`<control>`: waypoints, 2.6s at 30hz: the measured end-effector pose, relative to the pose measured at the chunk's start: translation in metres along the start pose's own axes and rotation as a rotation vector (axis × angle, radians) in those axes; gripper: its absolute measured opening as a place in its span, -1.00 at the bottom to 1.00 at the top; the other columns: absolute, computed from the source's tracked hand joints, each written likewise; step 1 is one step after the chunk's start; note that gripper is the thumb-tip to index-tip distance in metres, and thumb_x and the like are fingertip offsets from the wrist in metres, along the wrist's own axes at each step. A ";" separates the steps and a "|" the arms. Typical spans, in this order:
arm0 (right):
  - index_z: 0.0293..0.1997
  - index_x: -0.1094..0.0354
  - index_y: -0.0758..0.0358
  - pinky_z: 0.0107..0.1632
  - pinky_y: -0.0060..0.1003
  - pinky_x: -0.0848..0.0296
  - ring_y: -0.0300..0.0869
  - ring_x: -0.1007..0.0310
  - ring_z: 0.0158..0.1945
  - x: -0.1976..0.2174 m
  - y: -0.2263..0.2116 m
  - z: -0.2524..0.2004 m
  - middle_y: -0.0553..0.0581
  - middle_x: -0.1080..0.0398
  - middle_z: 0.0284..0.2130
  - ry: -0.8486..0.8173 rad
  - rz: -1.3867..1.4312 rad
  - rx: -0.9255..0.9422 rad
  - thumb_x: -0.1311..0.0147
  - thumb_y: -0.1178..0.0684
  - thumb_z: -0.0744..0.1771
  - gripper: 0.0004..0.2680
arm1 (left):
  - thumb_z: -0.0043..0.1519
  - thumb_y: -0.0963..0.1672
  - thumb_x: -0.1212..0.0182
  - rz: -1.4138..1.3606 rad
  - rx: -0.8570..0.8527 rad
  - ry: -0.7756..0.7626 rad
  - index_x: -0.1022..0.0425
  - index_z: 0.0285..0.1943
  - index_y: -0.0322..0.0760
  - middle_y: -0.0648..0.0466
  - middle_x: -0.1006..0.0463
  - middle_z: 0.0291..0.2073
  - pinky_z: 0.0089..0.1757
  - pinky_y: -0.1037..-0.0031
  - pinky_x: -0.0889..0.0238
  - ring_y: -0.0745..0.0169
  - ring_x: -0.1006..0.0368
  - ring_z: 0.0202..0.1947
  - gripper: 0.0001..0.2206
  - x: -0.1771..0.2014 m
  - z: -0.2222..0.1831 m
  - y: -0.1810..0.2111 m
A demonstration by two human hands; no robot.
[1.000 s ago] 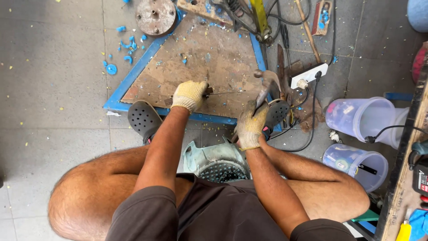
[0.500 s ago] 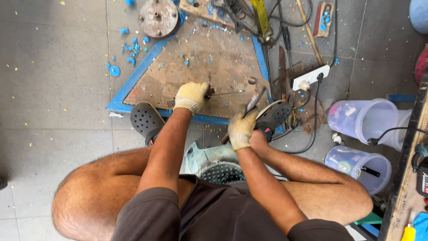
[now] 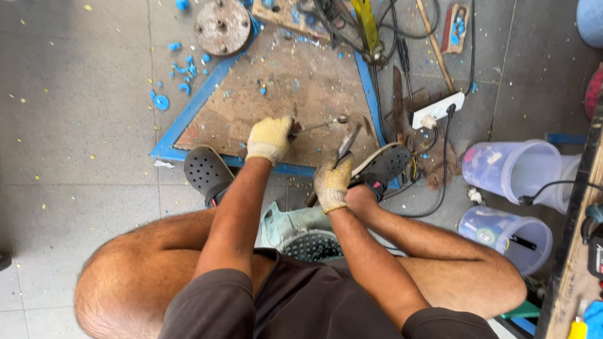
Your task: The recorder is cleaning and preparing metal components, using a hammer and a rod to punch through holes and remove debris from metal plates.
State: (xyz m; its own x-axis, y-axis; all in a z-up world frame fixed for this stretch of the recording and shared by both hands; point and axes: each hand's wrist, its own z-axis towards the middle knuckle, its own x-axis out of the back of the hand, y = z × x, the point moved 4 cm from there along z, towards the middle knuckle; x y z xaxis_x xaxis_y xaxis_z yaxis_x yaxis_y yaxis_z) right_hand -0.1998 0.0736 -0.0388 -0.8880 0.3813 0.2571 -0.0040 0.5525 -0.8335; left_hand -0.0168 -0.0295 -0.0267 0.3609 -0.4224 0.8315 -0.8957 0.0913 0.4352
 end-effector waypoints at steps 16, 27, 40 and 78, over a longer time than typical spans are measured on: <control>0.02 -0.21 0.43 -0.05 0.17 -0.40 0.40 -0.44 -0.10 0.011 0.000 0.039 0.56 -0.43 -0.21 0.007 -0.682 0.277 0.01 0.00 0.36 -0.74 | 0.18 -0.12 -0.23 0.029 -0.001 -0.014 -0.48 0.02 -0.23 -0.15 -0.65 -0.20 -0.11 0.12 -0.43 -0.16 -0.56 -0.09 -0.76 0.013 -0.005 0.008; -0.13 -0.24 0.36 -0.19 0.19 -0.43 0.43 -0.44 -0.25 0.006 0.009 0.044 0.52 -0.40 -0.39 -0.164 -0.908 0.363 -0.08 -0.08 0.40 -0.75 | 0.15 -0.11 -0.24 0.034 -0.028 0.001 -0.49 -0.03 -0.20 -0.14 -0.65 -0.21 -0.12 0.10 -0.42 -0.17 -0.56 -0.11 -0.77 0.012 -0.001 0.004; -0.14 -0.12 0.26 -0.60 -0.09 -0.33 -0.12 -0.28 -0.65 0.002 0.011 0.033 0.08 -0.28 -0.62 -0.106 -0.107 -0.104 0.12 0.03 0.41 -0.88 | 0.17 -0.07 -0.26 0.034 -0.022 -0.010 -0.50 -0.01 -0.20 -0.14 -0.65 -0.20 -0.12 0.10 -0.43 -0.17 -0.57 -0.11 -0.75 0.006 -0.006 -0.002; -0.13 -0.43 0.22 -0.44 -0.15 -0.39 -0.19 -0.43 -0.44 -0.075 0.055 0.107 0.09 -0.46 -0.40 -0.088 0.188 -0.724 -0.01 0.03 0.36 -0.87 | 0.18 -0.08 -0.29 0.082 -0.012 -0.126 -0.39 0.18 -0.19 -0.09 -0.61 -0.05 -0.05 0.14 -0.40 -0.13 -0.52 -0.01 -0.61 0.017 -0.002 0.005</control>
State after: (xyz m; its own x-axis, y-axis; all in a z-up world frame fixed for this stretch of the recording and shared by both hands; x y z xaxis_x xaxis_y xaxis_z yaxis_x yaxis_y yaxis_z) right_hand -0.1822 -0.0037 -0.1566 -0.8775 0.4733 0.0773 0.4274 0.8448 -0.3219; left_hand -0.0148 -0.0343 -0.0095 0.2504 -0.5226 0.8149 -0.9173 0.1411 0.3724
